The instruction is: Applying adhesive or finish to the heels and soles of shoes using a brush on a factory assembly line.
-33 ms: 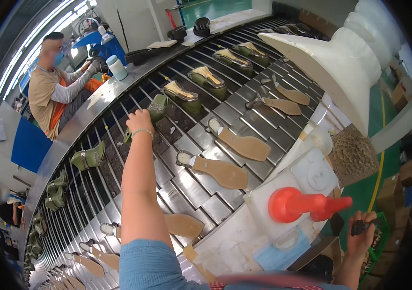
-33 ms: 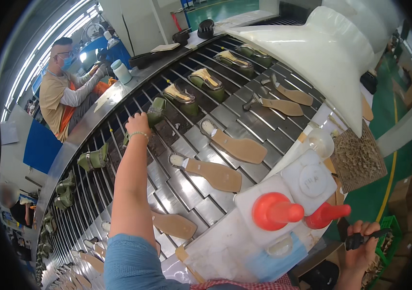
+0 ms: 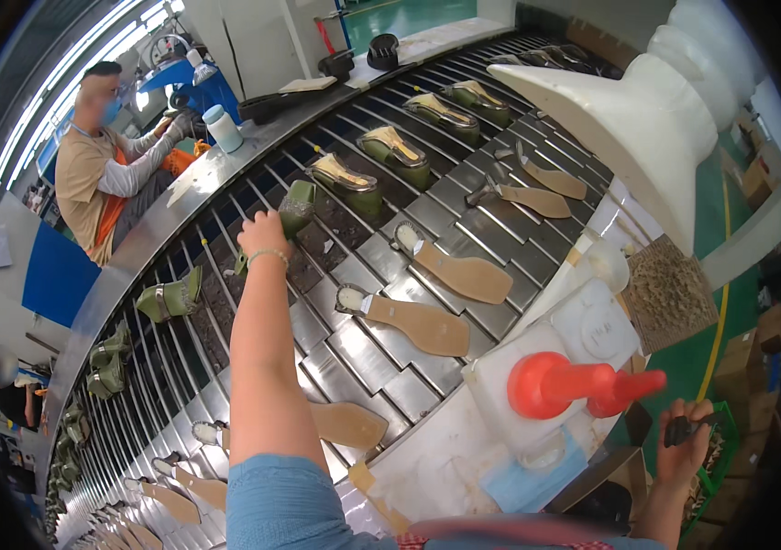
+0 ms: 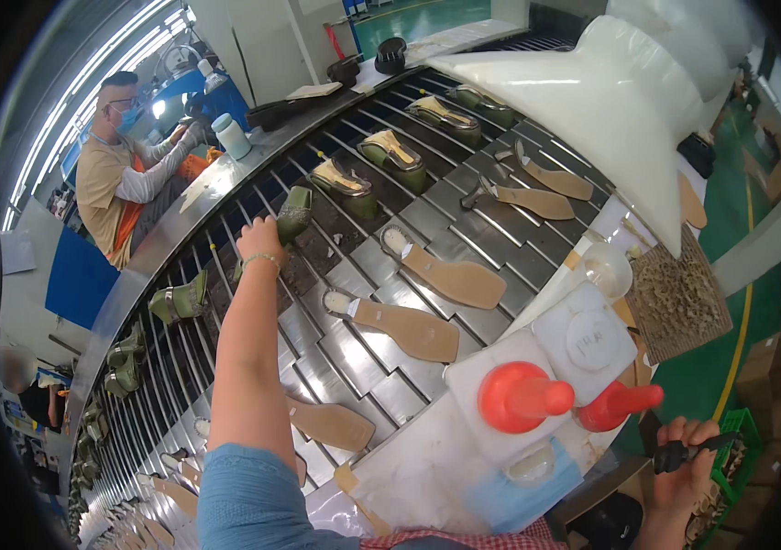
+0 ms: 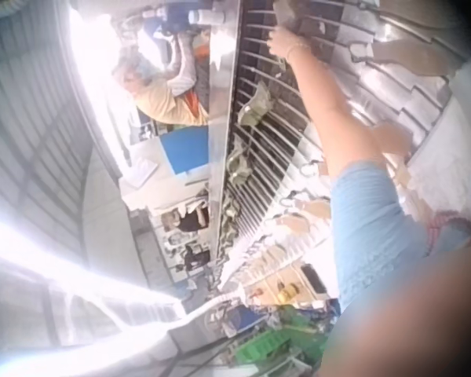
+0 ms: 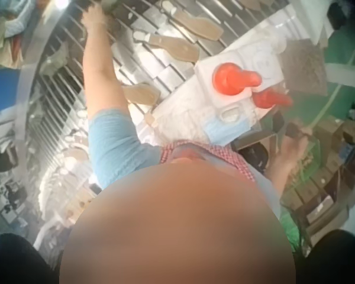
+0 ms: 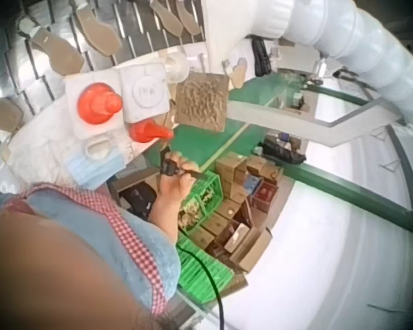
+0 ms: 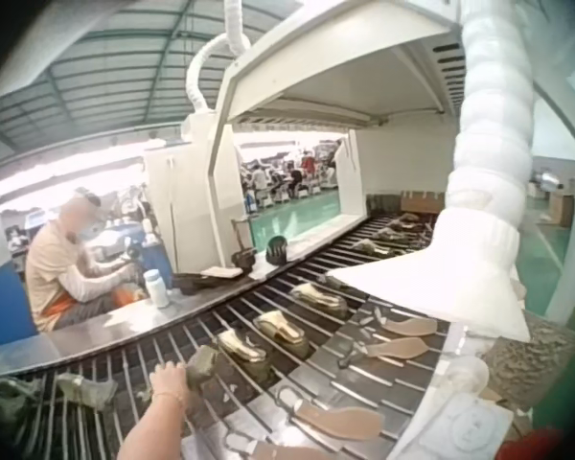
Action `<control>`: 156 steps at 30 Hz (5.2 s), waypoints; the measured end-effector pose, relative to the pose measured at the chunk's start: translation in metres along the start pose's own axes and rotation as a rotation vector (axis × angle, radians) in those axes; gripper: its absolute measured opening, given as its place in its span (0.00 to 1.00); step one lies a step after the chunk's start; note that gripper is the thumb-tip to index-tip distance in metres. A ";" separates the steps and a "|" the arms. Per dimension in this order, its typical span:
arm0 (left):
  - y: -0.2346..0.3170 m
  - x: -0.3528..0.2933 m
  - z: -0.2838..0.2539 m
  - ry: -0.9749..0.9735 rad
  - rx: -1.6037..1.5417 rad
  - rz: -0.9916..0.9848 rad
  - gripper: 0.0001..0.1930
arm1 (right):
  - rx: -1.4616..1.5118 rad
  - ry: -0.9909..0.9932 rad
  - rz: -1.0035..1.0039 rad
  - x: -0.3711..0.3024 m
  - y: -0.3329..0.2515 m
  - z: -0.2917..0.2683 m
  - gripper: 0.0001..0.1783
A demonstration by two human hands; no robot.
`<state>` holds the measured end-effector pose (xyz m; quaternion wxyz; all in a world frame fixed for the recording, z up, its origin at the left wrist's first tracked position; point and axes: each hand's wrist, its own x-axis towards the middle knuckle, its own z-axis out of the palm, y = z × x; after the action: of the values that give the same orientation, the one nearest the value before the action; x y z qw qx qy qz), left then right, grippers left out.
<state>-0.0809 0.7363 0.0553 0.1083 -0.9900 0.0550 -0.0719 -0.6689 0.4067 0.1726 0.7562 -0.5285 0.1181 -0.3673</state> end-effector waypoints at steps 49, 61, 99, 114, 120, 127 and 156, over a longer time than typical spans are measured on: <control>-0.108 -0.608 -0.099 0.053 -1.471 0.012 0.38 | -0.008 -0.014 0.754 -0.052 0.057 0.037 0.13; -0.077 -0.631 -0.116 -0.025 -1.925 -0.201 0.49 | 0.573 -0.228 0.717 -0.052 0.040 0.034 0.15; -0.075 -0.643 -0.085 0.215 -1.876 0.121 0.38 | -0.435 -1.124 -0.255 -0.227 0.004 0.198 0.11; -0.161 -0.605 -0.097 -0.652 -2.317 0.175 0.36 | 0.356 -0.551 0.890 -0.209 0.004 0.212 0.08; -0.156 -0.607 -0.129 -0.800 -2.143 0.348 0.32 | -0.114 -0.827 0.193 -0.230 0.010 0.219 0.09; -0.152 -0.610 -0.131 -0.782 -2.109 0.384 0.31 | -0.386 -0.998 -0.315 -0.227 -0.006 0.224 0.10; -0.150 -0.609 -0.135 -0.957 -2.049 0.496 0.36 | -0.342 -1.139 -0.248 -0.206 -0.014 0.223 0.09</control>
<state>-0.6868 0.9302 0.1399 -0.7241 -0.5015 0.2338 0.4117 -0.6935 0.7033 0.2333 0.5565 -0.7657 -0.3103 -0.0880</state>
